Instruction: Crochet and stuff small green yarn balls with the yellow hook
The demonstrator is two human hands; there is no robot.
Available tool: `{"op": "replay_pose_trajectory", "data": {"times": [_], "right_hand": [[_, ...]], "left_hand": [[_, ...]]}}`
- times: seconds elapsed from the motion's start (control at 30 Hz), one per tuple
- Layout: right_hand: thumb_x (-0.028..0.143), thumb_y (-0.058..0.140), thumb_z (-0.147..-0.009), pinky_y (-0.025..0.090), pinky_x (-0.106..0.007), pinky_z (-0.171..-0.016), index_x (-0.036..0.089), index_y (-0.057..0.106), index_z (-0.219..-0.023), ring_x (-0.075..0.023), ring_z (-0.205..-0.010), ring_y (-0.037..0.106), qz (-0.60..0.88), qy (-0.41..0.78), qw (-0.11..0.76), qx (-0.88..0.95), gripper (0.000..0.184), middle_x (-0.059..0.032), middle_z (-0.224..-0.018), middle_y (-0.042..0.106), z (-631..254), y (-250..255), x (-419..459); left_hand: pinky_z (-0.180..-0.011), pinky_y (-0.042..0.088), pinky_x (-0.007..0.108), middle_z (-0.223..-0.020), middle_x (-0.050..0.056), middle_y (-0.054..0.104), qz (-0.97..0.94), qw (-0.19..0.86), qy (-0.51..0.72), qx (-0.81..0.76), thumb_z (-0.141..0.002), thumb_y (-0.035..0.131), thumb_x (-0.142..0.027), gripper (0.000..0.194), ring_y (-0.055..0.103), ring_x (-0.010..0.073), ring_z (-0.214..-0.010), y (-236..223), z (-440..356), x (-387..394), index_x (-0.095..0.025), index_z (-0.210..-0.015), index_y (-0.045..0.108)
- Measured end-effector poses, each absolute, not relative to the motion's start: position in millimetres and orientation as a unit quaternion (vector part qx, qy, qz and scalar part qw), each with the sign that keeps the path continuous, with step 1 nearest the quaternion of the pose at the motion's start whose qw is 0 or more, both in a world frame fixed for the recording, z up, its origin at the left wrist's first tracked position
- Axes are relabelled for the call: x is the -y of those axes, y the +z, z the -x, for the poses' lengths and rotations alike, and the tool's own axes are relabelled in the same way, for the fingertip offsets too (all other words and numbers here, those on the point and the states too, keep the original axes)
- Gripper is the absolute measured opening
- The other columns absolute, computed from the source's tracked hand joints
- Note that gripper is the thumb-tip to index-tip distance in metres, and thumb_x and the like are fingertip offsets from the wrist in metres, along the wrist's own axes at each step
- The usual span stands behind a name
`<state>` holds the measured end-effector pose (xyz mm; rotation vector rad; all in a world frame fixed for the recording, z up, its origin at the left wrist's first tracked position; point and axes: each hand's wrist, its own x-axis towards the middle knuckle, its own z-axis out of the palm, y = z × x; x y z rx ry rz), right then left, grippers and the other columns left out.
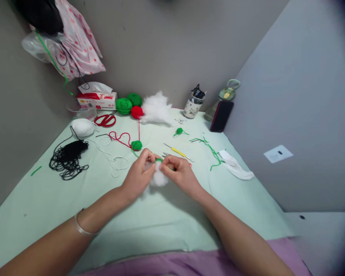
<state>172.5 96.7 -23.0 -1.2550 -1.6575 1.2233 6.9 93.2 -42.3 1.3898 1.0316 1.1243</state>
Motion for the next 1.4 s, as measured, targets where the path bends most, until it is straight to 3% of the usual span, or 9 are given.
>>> {"op": "replay_pose_trajectory", "data": {"times": [0.17, 0.27, 0.43, 0.6, 0.73, 0.9, 1.1, 1.23, 1.4], "right_hand": [[0.032, 0.056, -0.078, 0.019, -0.027, -0.052, 0.022, 0.047, -0.063, -0.0093, -0.054, 0.025, 0.523, 0.414, 0.377, 0.643, 0.020, 0.0083, -0.055, 0.031, -174, -26, -100], [0.033, 0.059, -0.079, 0.020, -0.027, -0.053, 0.022, 0.046, -0.061, -0.0097, -0.056, 0.029, 0.526, 0.399, 0.371, 0.653, 0.025, 0.0073, -0.056, 0.034, -177, -26, -100], [0.037, 0.057, -0.090, 0.024, -0.026, -0.055, 0.021, 0.052, -0.072, -0.0102, -0.057, 0.032, 0.478, 0.438, 0.330, 0.686, 0.026, 0.0072, -0.059, 0.038, -180, -21, -97], [0.024, 0.053, -0.090, 0.022, -0.026, -0.053, 0.021, 0.051, -0.079, -0.0100, -0.056, 0.029, 0.438, 0.461, 0.301, 0.711, 0.011, 0.0088, -0.061, 0.033, -177, -15, -89], [0.018, 0.055, -0.083, 0.023, -0.025, -0.054, 0.022, 0.051, -0.084, -0.0098, -0.058, 0.028, 0.419, 0.442, 0.289, 0.738, 0.006, 0.0089, -0.065, 0.030, -177, -16, -90], [0.027, 0.058, -0.083, 0.023, -0.026, -0.056, 0.022, 0.049, -0.074, -0.0101, -0.058, 0.028, 0.461, 0.400, 0.333, 0.718, 0.014, 0.0086, -0.060, 0.032, -176, -26, -100], [0.036, 0.061, -0.077, 0.021, -0.027, -0.053, 0.021, 0.050, -0.064, -0.0097, -0.054, 0.027, 0.509, 0.438, 0.383, 0.634, 0.022, 0.0079, -0.055, 0.034, -175, -22, -105], [0.035, 0.060, -0.079, 0.023, -0.027, -0.054, 0.021, 0.050, -0.064, -0.0099, -0.055, 0.029, 0.508, 0.428, 0.379, 0.644, 0.023, 0.0077, -0.055, 0.035, -176, -16, -104], [0.041, 0.054, -0.092, 0.026, -0.027, -0.055, 0.020, 0.055, -0.075, -0.0111, -0.056, 0.032, 0.469, 0.466, 0.348, 0.664, 0.026, 0.0071, -0.059, 0.037, -178, -13, -98]], "left_hand": [[-0.064, 0.044, 0.027, -0.091, -0.001, 0.063, -0.556, 0.578, 0.429, -0.417, -0.093, 0.060, -0.043, 0.022, 0.057, 0.0153, -0.073, -34, -4, -91, -0.023, -0.093, 0.051], [-0.063, 0.043, 0.026, -0.088, -0.001, 0.062, -0.541, 0.596, 0.420, -0.418, -0.090, 0.066, -0.046, 0.028, 0.056, 0.0143, -0.070, -36, -2, -94, -0.023, -0.089, 0.051], [-0.069, 0.045, 0.029, -0.091, 0.000, 0.065, -0.527, 0.588, 0.441, -0.426, -0.082, 0.072, -0.036, 0.026, 0.059, 0.0163, -0.077, -41, -1, -100, -0.022, -0.083, 0.051], [-0.081, 0.045, 0.029, -0.089, -0.002, 0.065, -0.501, 0.552, 0.489, -0.453, -0.073, 0.070, -0.020, 0.024, 0.058, 0.0170, -0.087, -44, -6, -101, -0.023, -0.077, 0.046], [-0.062, 0.042, 0.025, -0.078, -0.004, 0.060, -0.466, 0.586, 0.480, -0.457, -0.074, 0.067, -0.024, 0.021, 0.055, 0.0141, -0.068, -43, -10, -99, -0.024, -0.077, 0.046], [-0.051, 0.034, 0.022, -0.066, -0.008, 0.049, -0.424, 0.642, 0.459, -0.444, -0.081, 0.065, -0.031, 0.022, 0.041, 0.0095, -0.052, -35, -11, -94, -0.023, -0.079, 0.045], [-0.059, 0.042, 0.023, -0.077, -0.002, 0.054, -0.440, 0.673, 0.435, -0.405, -0.088, 0.066, -0.055, 0.036, 0.051, 0.0117, -0.066, -24, -3, -93, -0.020, -0.087, 0.058], [-0.057, 0.041, 0.024, -0.079, -0.002, 0.060, -0.478, 0.668, 0.407, -0.400, -0.081, 0.077, -0.050, 0.038, 0.055, 0.0126, -0.065, -27, 3, -96, -0.019, -0.094, 0.059], [-0.056, 0.039, 0.025, -0.073, -0.004, 0.057, -0.516, 0.606, 0.417, -0.439, -0.083, 0.071, -0.041, 0.027, 0.050, 0.0132, -0.061, -36, 2, -100, -0.021, -0.087, 0.054]]}}
